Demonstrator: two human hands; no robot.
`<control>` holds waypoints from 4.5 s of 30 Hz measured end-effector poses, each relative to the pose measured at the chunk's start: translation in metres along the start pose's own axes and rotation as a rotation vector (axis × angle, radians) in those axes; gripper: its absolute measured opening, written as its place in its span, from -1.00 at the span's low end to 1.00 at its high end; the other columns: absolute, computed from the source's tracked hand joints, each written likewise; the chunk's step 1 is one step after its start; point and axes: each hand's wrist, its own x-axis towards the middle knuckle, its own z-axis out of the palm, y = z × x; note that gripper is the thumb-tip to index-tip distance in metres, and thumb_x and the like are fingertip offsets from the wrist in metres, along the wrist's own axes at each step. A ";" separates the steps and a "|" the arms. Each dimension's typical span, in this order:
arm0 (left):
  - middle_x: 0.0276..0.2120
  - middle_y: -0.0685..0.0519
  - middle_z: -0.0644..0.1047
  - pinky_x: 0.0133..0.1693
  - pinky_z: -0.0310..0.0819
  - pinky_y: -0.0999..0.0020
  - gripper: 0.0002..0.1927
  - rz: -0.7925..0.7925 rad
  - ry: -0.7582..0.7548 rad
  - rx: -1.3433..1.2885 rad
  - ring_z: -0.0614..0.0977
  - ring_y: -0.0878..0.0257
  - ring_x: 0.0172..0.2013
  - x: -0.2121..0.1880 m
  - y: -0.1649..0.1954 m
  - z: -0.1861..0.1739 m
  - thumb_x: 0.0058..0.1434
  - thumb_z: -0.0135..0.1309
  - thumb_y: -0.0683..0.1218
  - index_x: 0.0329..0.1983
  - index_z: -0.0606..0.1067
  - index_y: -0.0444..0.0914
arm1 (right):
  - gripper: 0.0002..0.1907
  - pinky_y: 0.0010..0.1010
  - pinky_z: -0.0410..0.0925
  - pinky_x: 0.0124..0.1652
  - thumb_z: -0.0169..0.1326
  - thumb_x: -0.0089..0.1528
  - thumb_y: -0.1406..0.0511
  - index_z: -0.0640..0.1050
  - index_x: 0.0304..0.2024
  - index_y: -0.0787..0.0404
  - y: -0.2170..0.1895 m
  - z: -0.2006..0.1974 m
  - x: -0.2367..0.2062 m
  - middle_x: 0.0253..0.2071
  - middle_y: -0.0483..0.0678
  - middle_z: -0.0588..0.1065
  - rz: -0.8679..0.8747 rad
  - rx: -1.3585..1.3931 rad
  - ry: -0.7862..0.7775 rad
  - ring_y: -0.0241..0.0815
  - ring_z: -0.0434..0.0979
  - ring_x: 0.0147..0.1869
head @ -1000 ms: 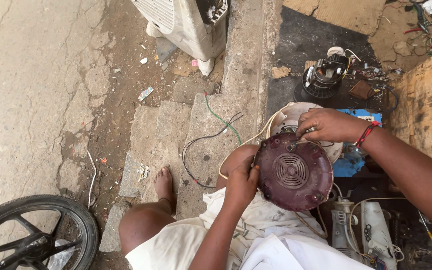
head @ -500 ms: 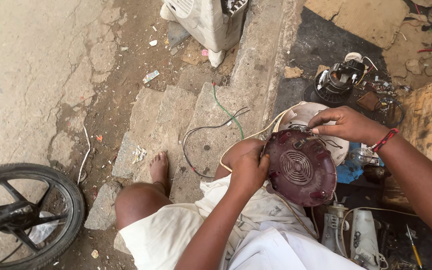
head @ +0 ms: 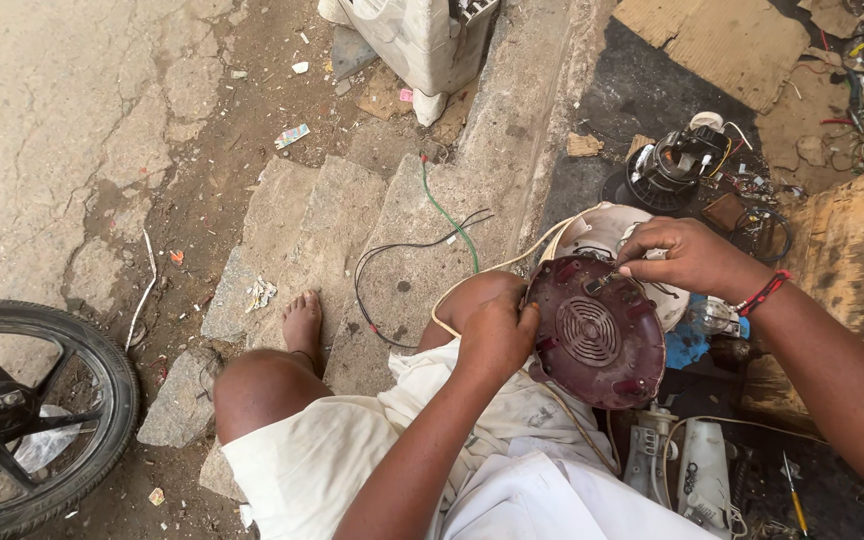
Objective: The person sits on the ground repairing an electric mixer grinder. They unscrew and remove the maroon base cover, handle the motor and wiring inside the housing, reposition the cover, and work on the internal components by hand.
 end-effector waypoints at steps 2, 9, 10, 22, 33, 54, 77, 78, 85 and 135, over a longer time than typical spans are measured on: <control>-0.19 -0.28 0.63 0.00 0.47 0.01 -0.60 -0.005 -0.002 -0.010 0.65 -0.19 -0.10 0.000 0.000 0.000 0.26 0.00 -0.02 0.09 0.54 -0.32 | -0.80 -0.34 0.44 -0.09 0.29 0.11 0.21 0.71 -0.28 0.16 -0.003 -0.002 0.000 -0.30 -0.09 0.64 0.040 0.009 0.005 -0.18 0.63 -0.12; -0.21 -0.29 0.63 -0.02 0.48 0.02 -0.61 -0.023 -0.013 -0.021 0.66 -0.18 -0.13 0.001 0.001 -0.002 0.27 0.00 -0.04 0.07 0.55 -0.33 | -0.77 -0.34 0.45 -0.10 0.31 0.09 0.19 0.70 -0.28 0.17 -0.006 -0.004 0.005 -0.30 -0.10 0.64 0.105 0.019 -0.006 -0.20 0.64 -0.14; -0.22 -0.29 0.63 -0.03 0.49 0.02 -0.62 -0.034 -0.025 -0.017 0.67 -0.17 -0.14 0.001 0.001 -0.002 0.27 -0.01 -0.04 0.06 0.55 -0.34 | -0.76 -0.33 0.44 -0.11 0.32 0.09 0.18 0.70 -0.27 0.16 -0.007 -0.003 0.005 -0.30 -0.10 0.64 0.116 0.007 -0.010 -0.20 0.63 -0.14; -0.20 -0.30 0.63 -0.02 0.49 0.05 -0.61 -0.029 -0.011 -0.024 0.68 -0.16 -0.13 0.001 0.003 -0.002 0.26 0.00 -0.05 0.08 0.54 -0.35 | -0.80 -0.22 0.42 -0.10 0.30 0.05 0.18 0.69 -0.36 0.12 -0.034 -0.002 0.003 -0.37 -0.09 0.61 -0.090 -0.242 0.028 -0.07 0.59 -0.18; -0.20 -0.28 0.64 -0.03 0.50 0.06 -0.60 -0.038 -0.015 -0.029 0.68 -0.14 -0.14 0.000 0.003 -0.001 0.26 -0.01 -0.05 0.10 0.54 -0.33 | -0.83 -0.22 0.42 -0.16 0.30 0.05 0.19 0.70 -0.35 0.10 -0.034 0.003 0.001 -0.40 -0.11 0.58 -0.076 -0.241 0.085 -0.08 0.57 -0.21; -0.23 -0.29 0.64 -0.05 0.51 0.03 -0.61 -0.026 -0.006 -0.015 0.68 -0.17 -0.15 0.001 -0.002 0.002 0.26 0.01 -0.04 0.05 0.56 -0.35 | -0.82 -0.19 0.37 -0.03 0.22 0.14 0.16 0.66 -0.32 0.10 -0.034 0.020 -0.012 -0.31 -0.14 0.58 -0.096 -0.279 0.195 -0.08 0.57 -0.09; -0.19 -0.28 0.64 -0.02 0.51 0.04 -0.59 -0.024 -0.007 -0.009 0.68 -0.15 -0.12 -0.001 -0.005 0.004 0.25 0.01 -0.04 0.08 0.54 -0.36 | -0.85 -0.24 0.40 -0.02 0.24 0.13 0.24 0.64 -0.29 0.15 -0.021 0.020 -0.007 -0.27 -0.12 0.58 -0.068 -0.165 0.100 -0.09 0.56 -0.06; -0.19 -0.28 0.64 -0.03 0.51 0.04 -0.59 -0.023 -0.006 -0.008 0.68 -0.15 -0.12 -0.001 -0.005 0.004 0.25 0.01 -0.04 0.08 0.54 -0.36 | -0.85 -0.26 0.41 -0.03 0.24 0.13 0.25 0.64 -0.28 0.16 -0.019 0.020 -0.007 -0.27 -0.12 0.58 -0.046 -0.123 0.093 -0.10 0.57 -0.07; -0.20 -0.27 0.64 -0.03 0.51 0.03 -0.59 -0.049 -0.017 -0.012 0.68 -0.15 -0.13 0.000 -0.003 0.003 0.25 0.01 -0.02 0.08 0.54 -0.33 | -0.84 -0.30 0.44 -0.08 0.25 0.13 0.28 0.64 -0.25 0.17 -0.011 0.020 -0.006 -0.26 -0.11 0.59 0.052 0.014 0.040 -0.14 0.61 -0.11; -0.29 -0.31 0.61 -0.09 0.47 -0.06 -0.72 0.048 0.102 0.063 0.64 -0.24 -0.18 0.020 0.002 0.023 0.24 0.08 -0.06 -0.15 0.54 -0.39 | -0.83 -0.33 0.46 -0.11 0.24 0.13 0.33 0.61 -0.24 0.25 -0.020 0.022 -0.008 -0.24 -0.06 0.62 -0.036 0.065 0.238 -0.17 0.64 -0.14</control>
